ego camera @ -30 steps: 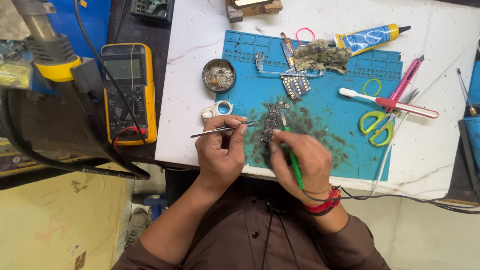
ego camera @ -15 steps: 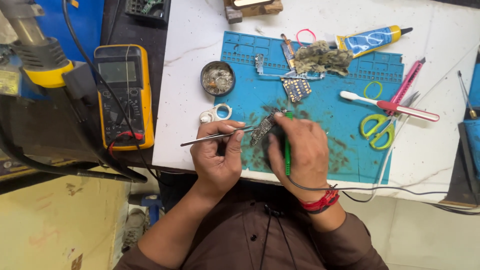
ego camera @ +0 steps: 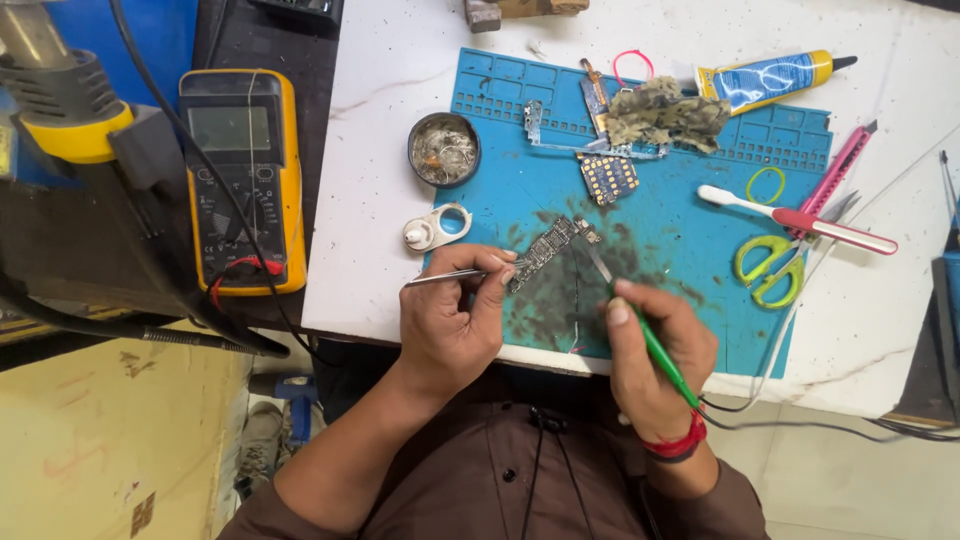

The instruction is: The person uses a soldering iron and tweezers to work on a small circuit board, then uses a hot air gun to heat components. Finally, the person picks up a smartphone, connects a charging cable, and enters a passcode to verify the device powers on.

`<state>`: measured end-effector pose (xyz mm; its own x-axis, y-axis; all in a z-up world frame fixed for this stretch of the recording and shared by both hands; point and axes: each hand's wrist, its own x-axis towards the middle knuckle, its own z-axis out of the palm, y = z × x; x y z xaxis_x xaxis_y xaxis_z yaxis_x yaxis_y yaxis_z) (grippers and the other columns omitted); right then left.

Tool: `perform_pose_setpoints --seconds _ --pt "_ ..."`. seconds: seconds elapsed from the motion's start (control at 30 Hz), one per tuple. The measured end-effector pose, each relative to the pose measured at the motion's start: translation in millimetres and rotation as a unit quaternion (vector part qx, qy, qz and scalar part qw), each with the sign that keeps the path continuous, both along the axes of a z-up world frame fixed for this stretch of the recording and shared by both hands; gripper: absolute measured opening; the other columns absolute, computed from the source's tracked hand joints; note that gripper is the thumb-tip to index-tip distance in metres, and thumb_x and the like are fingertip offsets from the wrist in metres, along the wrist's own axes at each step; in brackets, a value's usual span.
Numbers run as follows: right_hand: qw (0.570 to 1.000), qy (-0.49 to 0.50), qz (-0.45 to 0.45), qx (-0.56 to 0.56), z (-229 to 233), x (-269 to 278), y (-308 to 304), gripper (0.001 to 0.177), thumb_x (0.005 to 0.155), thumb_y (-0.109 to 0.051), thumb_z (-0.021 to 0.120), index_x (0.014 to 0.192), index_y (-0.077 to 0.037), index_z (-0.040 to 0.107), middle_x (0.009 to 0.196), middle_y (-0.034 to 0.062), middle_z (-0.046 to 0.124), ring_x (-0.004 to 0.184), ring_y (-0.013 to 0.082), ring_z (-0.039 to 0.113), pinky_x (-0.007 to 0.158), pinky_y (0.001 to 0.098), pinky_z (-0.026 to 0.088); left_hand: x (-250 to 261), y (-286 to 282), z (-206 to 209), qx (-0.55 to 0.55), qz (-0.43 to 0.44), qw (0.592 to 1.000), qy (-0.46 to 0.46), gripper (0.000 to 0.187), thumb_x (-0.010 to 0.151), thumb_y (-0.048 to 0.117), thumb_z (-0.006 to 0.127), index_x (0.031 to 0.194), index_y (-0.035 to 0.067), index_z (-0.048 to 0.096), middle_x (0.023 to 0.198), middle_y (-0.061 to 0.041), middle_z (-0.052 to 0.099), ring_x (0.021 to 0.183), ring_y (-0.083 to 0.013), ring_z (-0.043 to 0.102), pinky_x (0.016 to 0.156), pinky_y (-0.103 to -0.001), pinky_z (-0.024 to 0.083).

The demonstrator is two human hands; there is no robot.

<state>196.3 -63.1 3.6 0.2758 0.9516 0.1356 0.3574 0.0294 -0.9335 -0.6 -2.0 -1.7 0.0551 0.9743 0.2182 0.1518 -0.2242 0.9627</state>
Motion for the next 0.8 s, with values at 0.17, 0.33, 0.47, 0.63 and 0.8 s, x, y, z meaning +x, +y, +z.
perform_pose_setpoints --seconds 0.17,0.33,0.47,0.63,0.8 --pt "1.000 0.025 0.008 0.005 -1 -3 -6 0.014 0.095 0.001 0.072 0.107 0.001 0.064 0.092 0.0074 0.075 0.080 0.0071 0.070 0.070 0.0205 0.055 0 2 1 0.004 -0.004 1.000 0.001 0.013 0.102 0.000 0.067 0.109 0.003 0.056 0.104 -0.010 0.077 0.075 -0.0053 0.068 0.064 -0.019 0.056" --pt "1.000 -0.024 -0.007 0.002 0 -5 1 0.014 0.091 0.002 0.077 0.101 0.002 0.067 0.086 0.0072 0.074 0.072 0.0061 0.066 0.065 0.0208 0.052 1 2 1 -0.004 -0.007 1.000 -0.016 0.013 0.102 -0.001 0.067 0.109 0.003 0.056 0.104 -0.010 0.076 0.077 -0.0068 0.069 0.065 -0.020 0.056" --pt "0.999 -0.032 0.004 0.003 1 -5 4 0.013 0.089 0.001 0.078 0.098 0.001 0.068 0.085 0.0056 0.074 0.072 0.0052 0.068 0.065 0.0203 0.053 1 2 0 0.002 -0.008 1.000 -0.012 0.013 0.103 0.000 0.066 0.110 0.003 0.056 0.105 -0.011 0.076 0.080 -0.0072 0.071 0.067 -0.021 0.058" --pt "0.999 -0.048 -0.001 0.000 1 -6 5 0.013 0.089 0.000 0.080 0.097 0.000 0.069 0.084 0.0048 0.074 0.071 0.0046 0.065 0.064 0.0201 0.051 0 2 0 -0.006 -0.008 1.000 -0.004 0.014 0.102 0.000 0.067 0.109 0.003 0.056 0.103 -0.011 0.077 0.075 -0.0062 0.069 0.064 -0.020 0.057" --pt "0.998 -0.055 -0.002 0.000 2 -6 6 0.013 0.088 0.000 0.080 0.096 0.000 0.069 0.081 0.0041 0.073 0.068 0.0041 0.064 0.063 0.0199 0.050 1 2 1 0.005 -0.009 1.000 -0.009 0.014 0.102 -0.001 0.067 0.110 0.003 0.056 0.104 -0.011 0.076 0.078 -0.0070 0.070 0.066 -0.021 0.058"
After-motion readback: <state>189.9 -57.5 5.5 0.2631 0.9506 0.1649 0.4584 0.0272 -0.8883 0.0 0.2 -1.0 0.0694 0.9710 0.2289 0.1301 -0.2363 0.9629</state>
